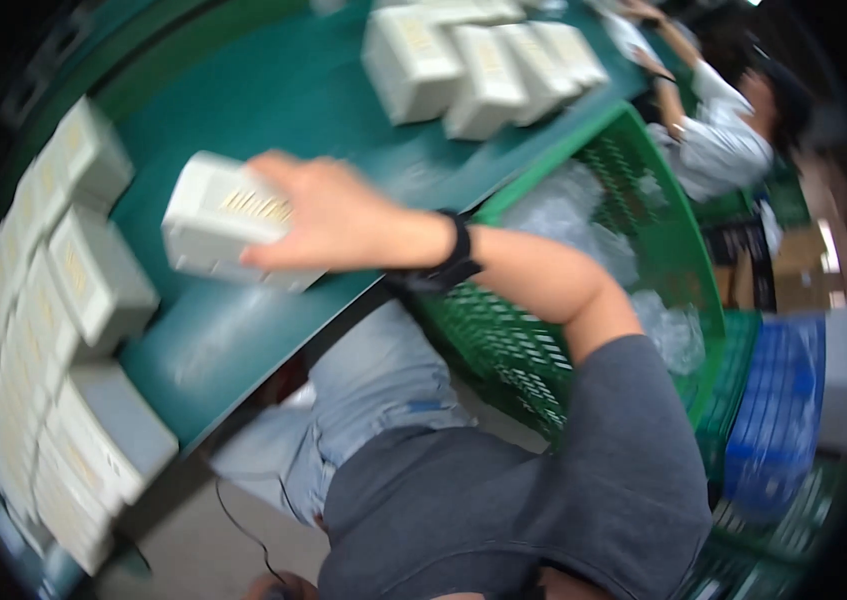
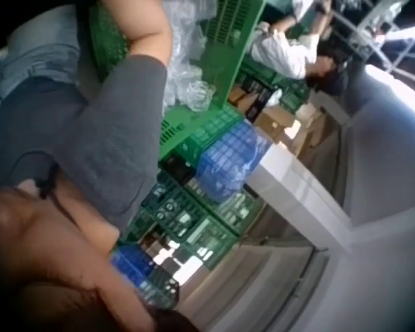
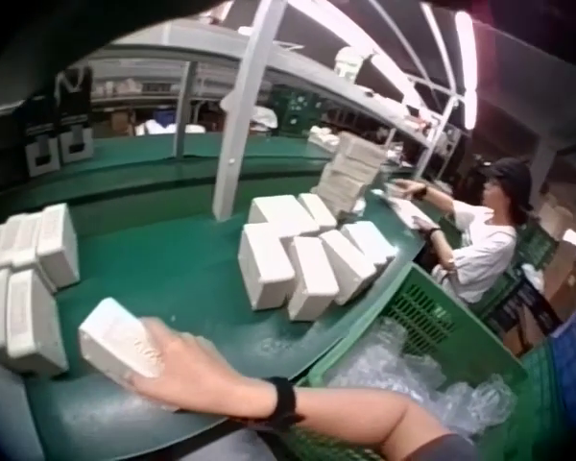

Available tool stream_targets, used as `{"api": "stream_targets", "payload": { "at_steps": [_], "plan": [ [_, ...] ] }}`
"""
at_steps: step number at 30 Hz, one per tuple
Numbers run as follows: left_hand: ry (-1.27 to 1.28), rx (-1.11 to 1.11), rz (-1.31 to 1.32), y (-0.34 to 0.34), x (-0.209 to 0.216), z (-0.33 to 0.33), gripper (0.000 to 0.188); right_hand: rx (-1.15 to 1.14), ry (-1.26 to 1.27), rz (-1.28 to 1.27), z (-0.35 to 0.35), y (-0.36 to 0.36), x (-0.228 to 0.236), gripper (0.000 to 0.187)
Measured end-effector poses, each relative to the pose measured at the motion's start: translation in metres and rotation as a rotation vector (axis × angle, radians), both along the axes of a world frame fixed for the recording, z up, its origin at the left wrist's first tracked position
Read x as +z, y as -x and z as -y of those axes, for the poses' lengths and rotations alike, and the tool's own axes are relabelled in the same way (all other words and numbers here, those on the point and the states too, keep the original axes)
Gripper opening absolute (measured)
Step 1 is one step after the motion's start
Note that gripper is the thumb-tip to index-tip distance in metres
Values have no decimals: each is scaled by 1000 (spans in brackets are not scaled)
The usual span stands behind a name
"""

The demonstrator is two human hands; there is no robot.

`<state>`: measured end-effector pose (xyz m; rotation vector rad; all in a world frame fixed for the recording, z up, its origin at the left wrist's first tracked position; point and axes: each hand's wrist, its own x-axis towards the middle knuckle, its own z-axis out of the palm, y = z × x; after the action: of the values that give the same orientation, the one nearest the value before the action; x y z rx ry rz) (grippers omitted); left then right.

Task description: The person picks up a speaker, turns it over to inspect it, and places it onto a stack before repeating the process with several more speakers. Finally, the person adjusts a strap on their wrist.

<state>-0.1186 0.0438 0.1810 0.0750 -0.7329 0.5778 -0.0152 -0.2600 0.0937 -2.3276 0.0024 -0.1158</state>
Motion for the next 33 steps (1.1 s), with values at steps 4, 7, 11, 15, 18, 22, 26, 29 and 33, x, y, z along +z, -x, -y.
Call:
{"api": "stream_targets", "payload": {
  "at_steps": [4, 7, 11, 15, 18, 22, 26, 29, 33],
  "plan": [
    [-299, 19, 98, -1, -24, -16, 15, -7, -1, 96, 9, 1, -8, 66],
    [-484, 49, 190, 4, -32, -50, 17, 65, -167, 26, 0, 5, 2, 63],
    [-656, 58, 270, -14, -16, -49, 14, 66, -120, 55, -15, -2, -3, 63],
    [-568, -51, 265, -29, -7, -42, 13, 24, -16, 107, -1, 6, -4, 65],
    [-507, -100, 194, -28, -16, -41, 20, 20, 27, 109, -1, 2, -6, 67],
    [-605, -274, -196, -23, -50, -33, 29, 41, 0, 58, -1, -1, -3, 66],
    [-893, -340, -272, -29, -74, -9, 32, 31, -40, 88, 7, 4, -2, 64],
    [-1258, -176, -184, -34, -81, 4, 34, 29, -70, 76, 8, 5, -1, 63],
    [-1389, -145, -97, -42, -81, 13, 36, 54, -115, 65, 9, 6, -1, 63]
  ]
}}
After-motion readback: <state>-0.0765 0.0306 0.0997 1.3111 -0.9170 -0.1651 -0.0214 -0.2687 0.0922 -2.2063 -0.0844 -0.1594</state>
